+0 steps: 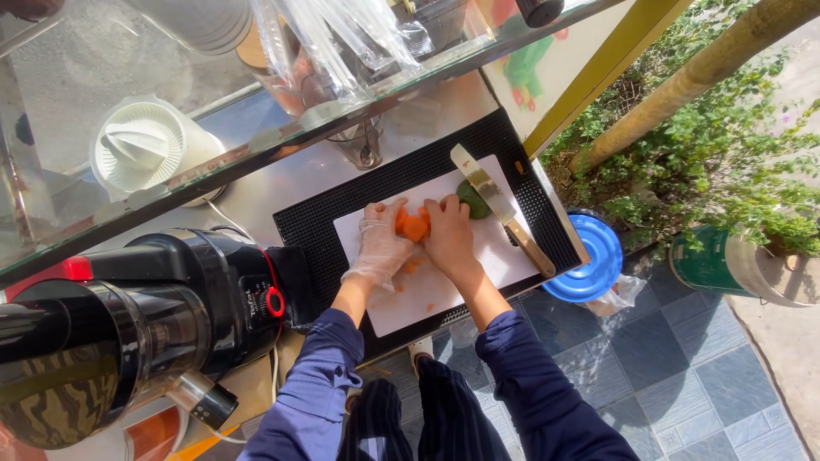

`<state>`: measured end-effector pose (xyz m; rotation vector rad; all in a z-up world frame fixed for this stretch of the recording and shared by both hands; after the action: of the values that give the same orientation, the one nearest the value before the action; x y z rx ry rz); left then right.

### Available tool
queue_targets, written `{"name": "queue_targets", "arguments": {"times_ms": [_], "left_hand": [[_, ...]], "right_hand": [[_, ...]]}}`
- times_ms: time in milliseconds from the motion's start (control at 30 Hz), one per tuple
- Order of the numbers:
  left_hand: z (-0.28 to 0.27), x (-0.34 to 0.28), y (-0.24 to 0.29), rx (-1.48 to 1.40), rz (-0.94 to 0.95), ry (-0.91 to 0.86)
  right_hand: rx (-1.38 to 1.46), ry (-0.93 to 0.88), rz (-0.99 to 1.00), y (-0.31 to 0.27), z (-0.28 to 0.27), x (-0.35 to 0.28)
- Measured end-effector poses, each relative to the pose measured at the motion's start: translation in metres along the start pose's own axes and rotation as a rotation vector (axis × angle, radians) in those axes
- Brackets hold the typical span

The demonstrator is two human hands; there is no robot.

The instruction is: Using a juicing machine to process cut carrots into juice.

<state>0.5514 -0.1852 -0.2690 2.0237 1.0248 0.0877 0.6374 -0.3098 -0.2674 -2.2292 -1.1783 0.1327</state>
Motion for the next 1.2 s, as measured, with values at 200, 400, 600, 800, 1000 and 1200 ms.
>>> {"name": "queue_targets", "arguments": {"times_ms": [200,400,600,800,1000,1200], "left_hand": [[0.021,0.008,-0.014,0.230,0.091,0.060],[0.017,-0.003,-0.015,0.047,0.056,0.004],[0.040,0.007,-0.070,-0.641,-0.286,-0.266],[-0.023,-0.035,-0.002,-1.497,-0.531,-0.432],[-0.068,-0.089,0.038,-1.876,-0.422,-0.425],[-0.194,-0.185,0.105,-2.135,-0.505,-0.289]], "right_hand": [[0.089,-0.054,0.087,0.001,0.011,0.000],[0.368,-0.029,0.114,-0.001,0.004,-0.005],[0.660,-0.036,0.169,-0.034,-0.011,0.000],[0.279,0.006,-0.038,-0.099,-0.055,0.004],[0.131,-0.238,-0.326,-0.215,-0.151,0.002],[0.273,-0.296,-0.598,-0.329,-0.271,0.001]]}}
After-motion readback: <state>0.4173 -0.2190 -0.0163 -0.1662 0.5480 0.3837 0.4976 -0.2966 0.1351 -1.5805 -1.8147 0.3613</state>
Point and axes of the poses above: each hand's wrist, its own x-axis towards the middle knuckle, its own z-axis out of the palm, y = z × x, the point moved 3 cm from there along x, towards the middle knuckle, and after that the axes turned 10 degrees about -z, right-handed, at the moved point
